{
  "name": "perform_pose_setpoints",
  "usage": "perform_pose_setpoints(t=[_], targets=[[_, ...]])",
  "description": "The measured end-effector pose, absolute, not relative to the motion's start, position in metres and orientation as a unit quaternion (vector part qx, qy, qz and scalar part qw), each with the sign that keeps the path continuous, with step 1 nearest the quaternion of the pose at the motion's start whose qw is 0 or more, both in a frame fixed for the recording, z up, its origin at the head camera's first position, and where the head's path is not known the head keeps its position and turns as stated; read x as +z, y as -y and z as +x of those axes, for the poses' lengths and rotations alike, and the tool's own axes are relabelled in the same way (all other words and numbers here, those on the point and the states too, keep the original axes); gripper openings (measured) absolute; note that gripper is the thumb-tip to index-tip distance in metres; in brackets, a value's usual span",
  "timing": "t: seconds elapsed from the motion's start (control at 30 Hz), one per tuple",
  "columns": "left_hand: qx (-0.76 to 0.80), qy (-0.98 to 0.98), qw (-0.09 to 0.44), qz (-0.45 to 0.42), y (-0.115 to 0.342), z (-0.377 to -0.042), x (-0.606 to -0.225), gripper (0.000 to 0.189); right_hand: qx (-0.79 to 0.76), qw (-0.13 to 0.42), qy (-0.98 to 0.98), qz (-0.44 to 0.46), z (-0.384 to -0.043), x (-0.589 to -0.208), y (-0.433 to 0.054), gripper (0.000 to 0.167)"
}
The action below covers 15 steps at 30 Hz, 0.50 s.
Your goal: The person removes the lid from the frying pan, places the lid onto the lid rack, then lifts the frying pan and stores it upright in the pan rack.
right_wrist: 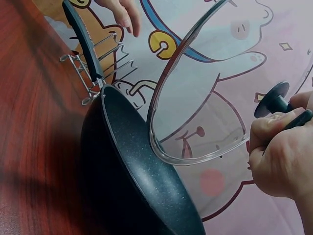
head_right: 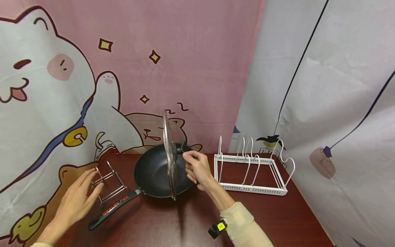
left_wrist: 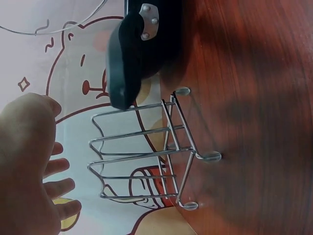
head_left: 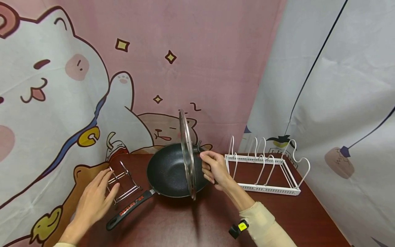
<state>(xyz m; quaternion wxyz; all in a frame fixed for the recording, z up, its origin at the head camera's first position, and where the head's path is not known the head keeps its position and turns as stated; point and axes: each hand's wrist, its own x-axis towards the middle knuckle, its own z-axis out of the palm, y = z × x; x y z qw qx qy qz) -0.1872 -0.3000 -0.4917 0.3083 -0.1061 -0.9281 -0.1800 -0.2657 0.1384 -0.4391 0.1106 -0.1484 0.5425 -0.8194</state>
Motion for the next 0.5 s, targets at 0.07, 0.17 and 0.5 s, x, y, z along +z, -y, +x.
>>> perform_pose_setpoints(t=[0.07, 0.17, 0.5], targets=[[-0.182, 0.930, 0.303, -0.100, 0.302, -0.187, -0.492, 0.057, -0.820, 0.110, -0.542, -0.149, -0.265, -0.439, -0.138, 0.018], [-0.188, 0.934, 0.289, -0.089, 0.304, -0.187, -0.493, 0.058, -0.820, 0.110, -0.542, -0.150, -0.265, -0.439, -0.139, 0.017], [-0.210, 0.948, 0.238, -0.038, 0.313, -0.187, -0.497, 0.063, -0.819, 0.108, -0.542, -0.151, -0.265, -0.439, -0.139, 0.020]])
